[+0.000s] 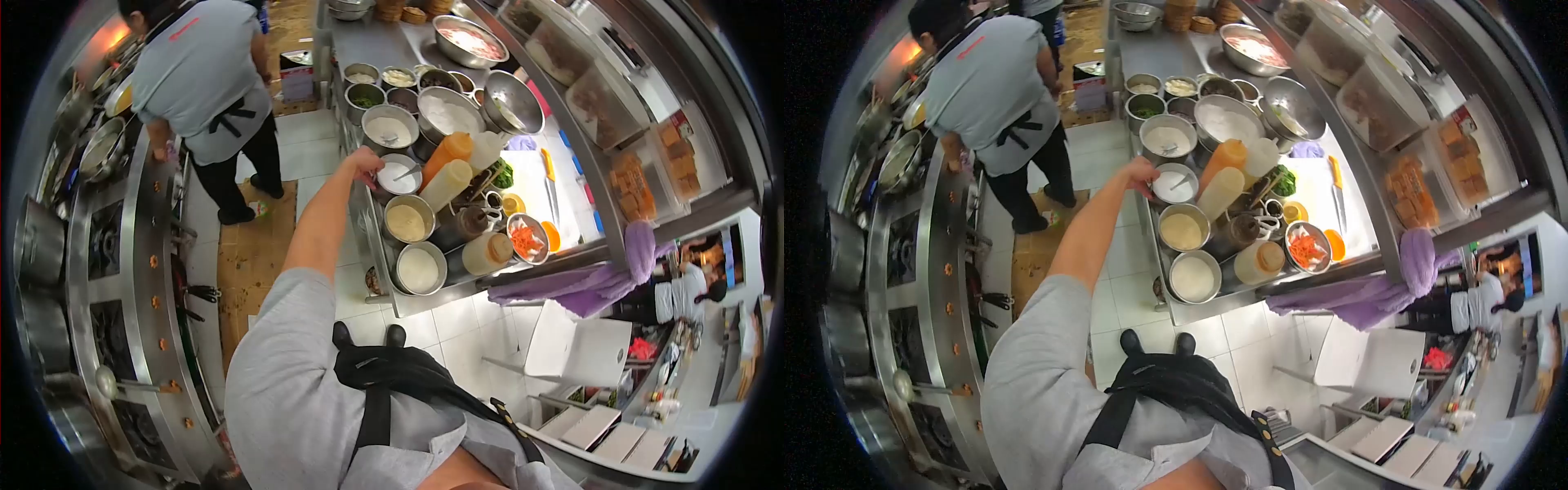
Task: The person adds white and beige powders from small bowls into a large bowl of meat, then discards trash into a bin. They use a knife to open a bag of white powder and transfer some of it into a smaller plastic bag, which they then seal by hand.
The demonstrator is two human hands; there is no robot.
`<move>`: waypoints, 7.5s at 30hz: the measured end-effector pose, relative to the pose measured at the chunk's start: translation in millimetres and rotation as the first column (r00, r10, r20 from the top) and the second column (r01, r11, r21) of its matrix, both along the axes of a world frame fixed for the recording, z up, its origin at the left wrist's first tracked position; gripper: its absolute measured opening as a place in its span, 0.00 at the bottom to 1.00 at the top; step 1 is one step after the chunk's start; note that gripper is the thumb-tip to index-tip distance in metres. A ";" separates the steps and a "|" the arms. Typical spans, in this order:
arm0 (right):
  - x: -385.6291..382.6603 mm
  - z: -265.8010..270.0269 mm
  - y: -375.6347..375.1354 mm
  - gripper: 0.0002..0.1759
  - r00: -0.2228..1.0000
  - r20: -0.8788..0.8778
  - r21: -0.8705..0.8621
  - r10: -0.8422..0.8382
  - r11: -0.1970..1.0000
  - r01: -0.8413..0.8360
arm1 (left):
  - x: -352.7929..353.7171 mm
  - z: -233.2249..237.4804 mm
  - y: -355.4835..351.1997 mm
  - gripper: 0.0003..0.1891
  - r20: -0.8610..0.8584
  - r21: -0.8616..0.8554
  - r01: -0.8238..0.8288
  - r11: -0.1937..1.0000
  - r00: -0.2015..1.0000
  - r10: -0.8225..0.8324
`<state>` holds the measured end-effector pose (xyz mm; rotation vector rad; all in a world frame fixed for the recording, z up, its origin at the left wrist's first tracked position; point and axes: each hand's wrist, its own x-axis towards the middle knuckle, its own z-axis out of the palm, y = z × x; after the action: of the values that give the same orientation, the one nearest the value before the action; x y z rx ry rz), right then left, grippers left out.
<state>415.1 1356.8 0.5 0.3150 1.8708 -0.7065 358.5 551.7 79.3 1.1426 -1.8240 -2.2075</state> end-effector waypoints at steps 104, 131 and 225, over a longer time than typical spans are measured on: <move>-1702.4 -294.2 571.0 0.18 -0.610 -0.103 -0.495 -0.785 -0.492 0.716 | -1737.6 -371.4 1145.2 0.26 -0.082 0.403 0.484 0.776 0.864 -0.496; -1888.0 -236.3 598.8 0.16 0.095 -0.236 -0.738 -0.967 0.242 0.630 | -1952.3 -356.2 1086.6 0.32 -0.061 -0.494 0.239 0.836 0.950 -0.307; -1678.3 -452.4 476.1 0.28 0.059 0.436 0.058 -0.898 0.093 0.994 | -1560.7 -317.4 1018.2 0.27 0.406 0.074 0.709 0.701 0.621 -0.670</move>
<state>-1263.2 1832.9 -451.9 1.5526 0.8764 -1.6591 -1202.2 1570.0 -238.1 1.0408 -2.9440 -2.2728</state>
